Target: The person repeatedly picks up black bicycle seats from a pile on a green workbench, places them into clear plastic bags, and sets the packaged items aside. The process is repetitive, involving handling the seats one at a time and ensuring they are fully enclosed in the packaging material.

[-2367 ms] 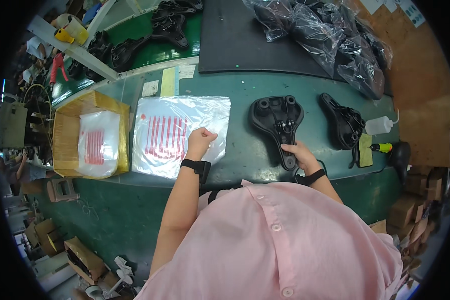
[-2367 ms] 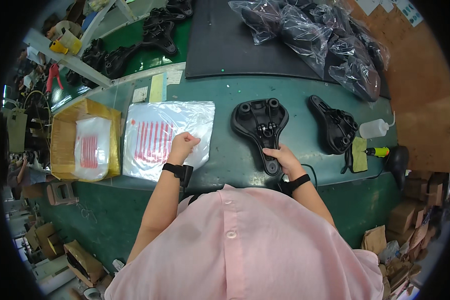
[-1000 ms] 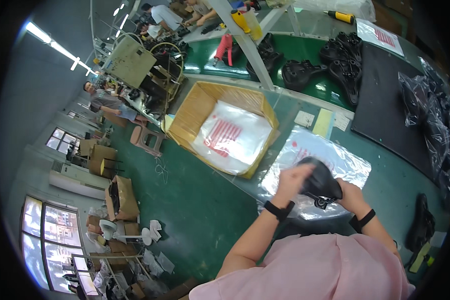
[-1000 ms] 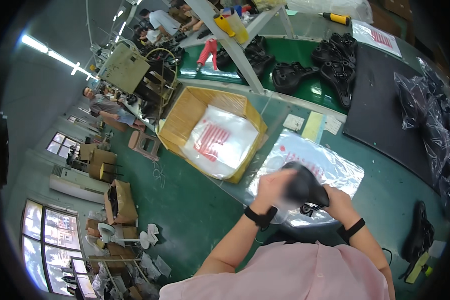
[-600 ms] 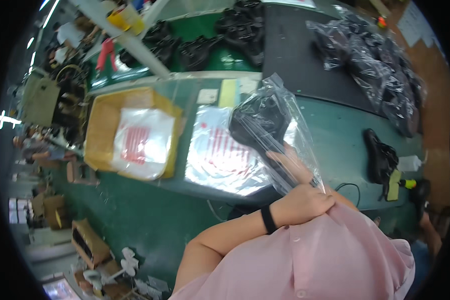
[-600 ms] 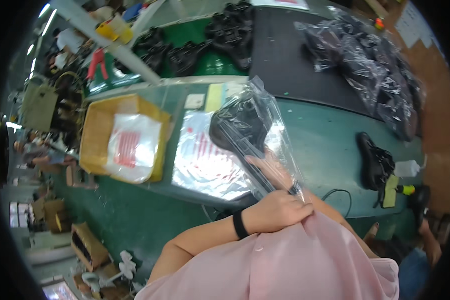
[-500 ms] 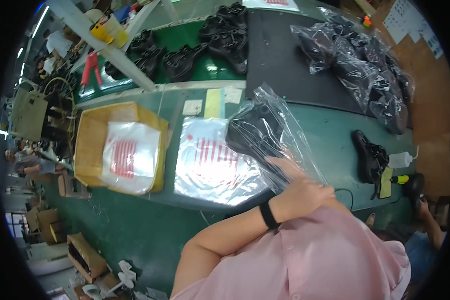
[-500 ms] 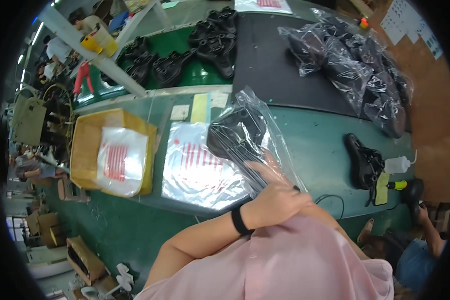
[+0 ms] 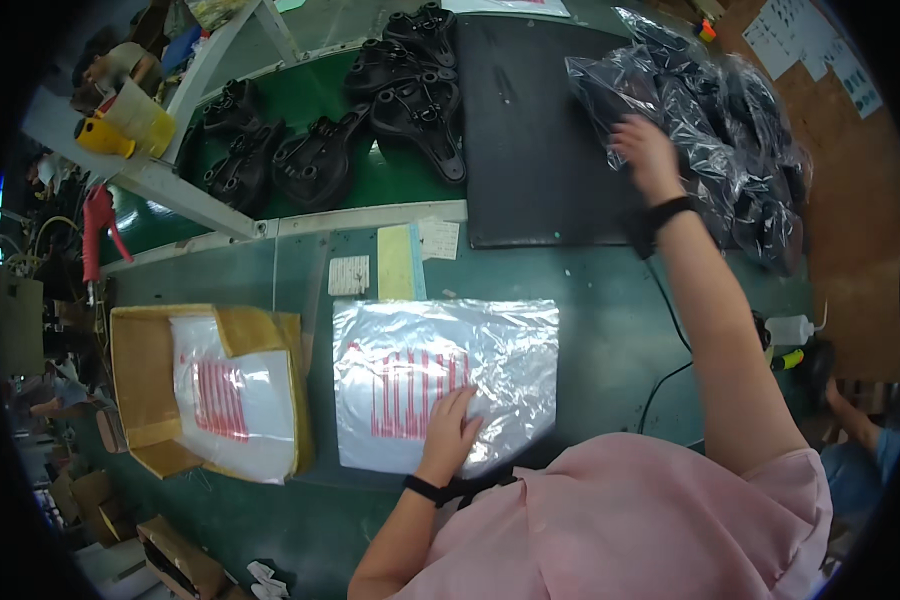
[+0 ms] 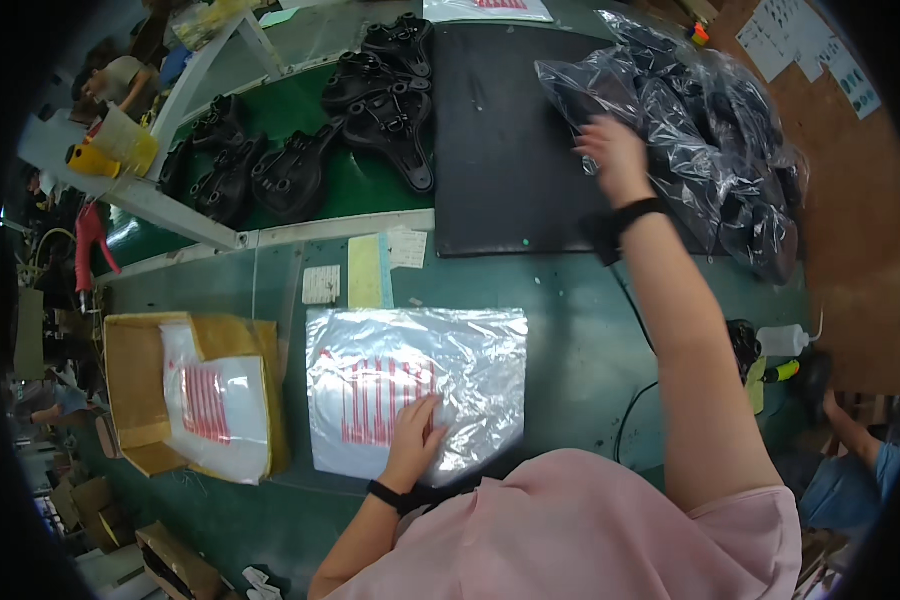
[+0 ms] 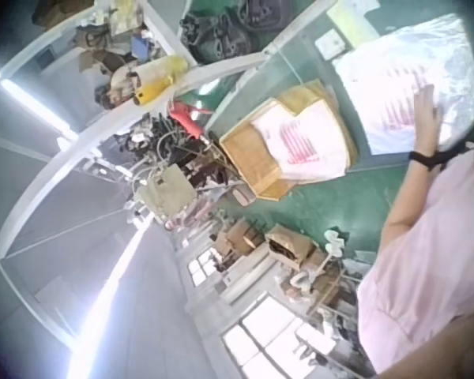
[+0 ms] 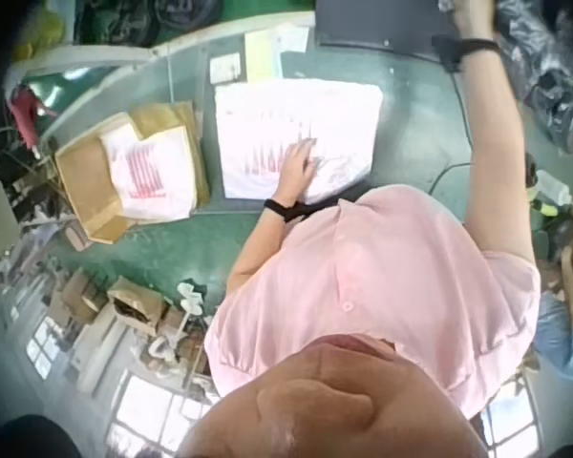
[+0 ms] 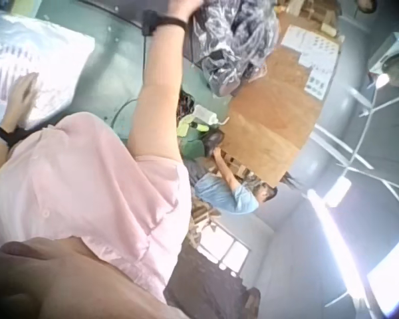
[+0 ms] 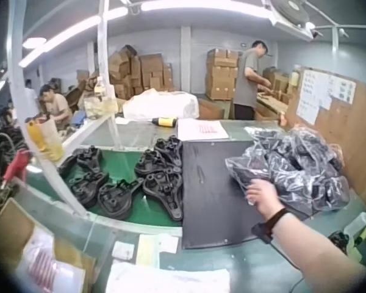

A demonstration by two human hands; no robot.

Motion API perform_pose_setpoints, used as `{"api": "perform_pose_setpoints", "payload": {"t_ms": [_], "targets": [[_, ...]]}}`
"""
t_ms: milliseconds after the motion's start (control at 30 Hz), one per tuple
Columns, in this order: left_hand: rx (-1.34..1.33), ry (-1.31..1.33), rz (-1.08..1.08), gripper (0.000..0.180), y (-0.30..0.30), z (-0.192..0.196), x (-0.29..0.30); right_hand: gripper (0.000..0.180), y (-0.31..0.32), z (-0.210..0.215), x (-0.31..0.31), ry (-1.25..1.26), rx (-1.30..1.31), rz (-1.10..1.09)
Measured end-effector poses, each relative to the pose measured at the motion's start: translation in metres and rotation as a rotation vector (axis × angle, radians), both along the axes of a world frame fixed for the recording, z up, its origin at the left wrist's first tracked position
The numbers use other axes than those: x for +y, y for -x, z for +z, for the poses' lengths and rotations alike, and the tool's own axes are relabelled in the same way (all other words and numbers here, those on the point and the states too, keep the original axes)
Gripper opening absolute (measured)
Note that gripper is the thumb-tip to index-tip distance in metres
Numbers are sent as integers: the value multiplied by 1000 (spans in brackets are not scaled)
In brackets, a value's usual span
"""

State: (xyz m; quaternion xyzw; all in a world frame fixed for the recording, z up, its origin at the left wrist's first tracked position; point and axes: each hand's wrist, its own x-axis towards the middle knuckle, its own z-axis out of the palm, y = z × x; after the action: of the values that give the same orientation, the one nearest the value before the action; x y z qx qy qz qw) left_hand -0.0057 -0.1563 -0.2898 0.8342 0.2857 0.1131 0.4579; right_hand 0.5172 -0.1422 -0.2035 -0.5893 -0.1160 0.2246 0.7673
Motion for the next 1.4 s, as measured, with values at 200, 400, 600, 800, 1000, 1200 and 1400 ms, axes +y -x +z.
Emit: {"api": "perform_pose_setpoints", "payload": {"t_ms": [200,400,600,800,1000,1200,1400], "targets": [[31,41,11,36,2,-14,10,94,146,-91,206,952,-864,117],[-62,148,47,22,7,-20,14,87,157,-102,229,965,-902,112],[-106,189,239,24,-1,72,44,44,132,-21,138,135,386,875],[-167,-458,109,95,-65,181,67,58,241,0,-38,-416,987,906],[184,-706,106,130,-72,195,51,62,319,21,-149,-302,875,1089],[-167,-160,-59,102,-33,185,33,51,345,53,-229,45,719,1111],[-188,208,94,51,-13,152,12,59,333,27,-296,51,618,929]]}}
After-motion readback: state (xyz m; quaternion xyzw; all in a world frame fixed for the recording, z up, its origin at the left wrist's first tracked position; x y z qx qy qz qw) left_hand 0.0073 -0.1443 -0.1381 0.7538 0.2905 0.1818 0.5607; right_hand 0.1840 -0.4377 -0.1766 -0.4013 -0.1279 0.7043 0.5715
